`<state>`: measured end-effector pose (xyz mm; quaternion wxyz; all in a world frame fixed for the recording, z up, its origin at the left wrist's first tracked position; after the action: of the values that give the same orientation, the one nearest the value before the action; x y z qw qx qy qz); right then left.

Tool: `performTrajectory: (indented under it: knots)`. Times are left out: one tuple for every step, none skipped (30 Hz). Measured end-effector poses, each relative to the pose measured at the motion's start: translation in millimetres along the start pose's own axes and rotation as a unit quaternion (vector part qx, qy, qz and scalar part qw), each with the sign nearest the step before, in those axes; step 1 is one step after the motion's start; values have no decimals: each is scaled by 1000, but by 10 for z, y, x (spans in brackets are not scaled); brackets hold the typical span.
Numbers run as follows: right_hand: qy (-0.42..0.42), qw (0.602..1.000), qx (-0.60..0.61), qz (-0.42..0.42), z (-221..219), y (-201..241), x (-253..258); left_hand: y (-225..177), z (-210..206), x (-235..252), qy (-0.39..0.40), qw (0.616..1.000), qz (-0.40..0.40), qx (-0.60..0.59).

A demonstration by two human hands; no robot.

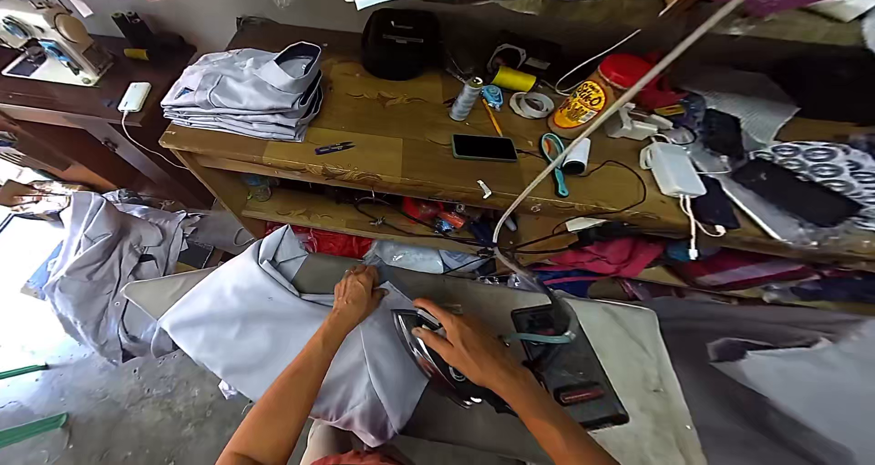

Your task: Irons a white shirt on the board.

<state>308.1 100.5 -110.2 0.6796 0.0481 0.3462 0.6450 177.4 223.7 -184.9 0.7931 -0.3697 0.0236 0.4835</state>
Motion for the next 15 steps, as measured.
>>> performTrajectory:
  knots:
    - [-1,1000,-7,-1,-3,-12,-60,10,-19,59,12,1000,-7,-11]
    - [-4,1000,-14,-7,-6,-13,-83,20,-33,117,27,999,-12,-21]
    - [-5,1000,-19,-22,-23,-1,-78,43,-57,162,42,999,-13,-29]
    - [-8,999,-23,-45,-30,16,-43,63,-79,201,55,998,-13,-40]
    - [-18,997,-24,-67,-7,34,29,80,-80,242,62,997,-11,-55]
    - [-31,995,-22,-88,37,50,122,106,-65,279,64,995,-9,-75]
    - [-38,993,-18,-108,75,60,213,145,-39,292,61,994,-7,-95]
    - [-35,992,-15,-123,83,65,287,202,-7,274,56,993,-3,-108]
    - [-26,992,-17,-125,80,77,342,275,35,235,53,992,1,-111]
    - [-16,993,-24,-112,85,110,382,338,91,180,52,993,0,-103]
    - [-3,996,-34,-86,92,164,408,387,139,101,54,995,-2,-80]
    - [13,997,-50,-59,80,232,424,434,161,-14,59,997,1,-43]
    - [33,997,-67,-36,53,316,442,493,168,-156,68,998,11,-2]
    - [47,995,-81,-17,26,401,480,570,183,-297,75,996,25,35]
    - [52,995,-91,-4,8,479,529,660,210,-417,80,994,41,63]
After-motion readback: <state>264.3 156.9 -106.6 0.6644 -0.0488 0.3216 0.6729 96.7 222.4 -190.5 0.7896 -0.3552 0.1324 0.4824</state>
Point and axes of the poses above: each hand's wrist, its own x-axis towards the middle knuckle, its own z-axis out of the back of the hand, y = z × x, the point moved 10 cm from there along x, towards the middle knuckle, and after that the axes turned 1 degree about z, right-handed, at the moved point
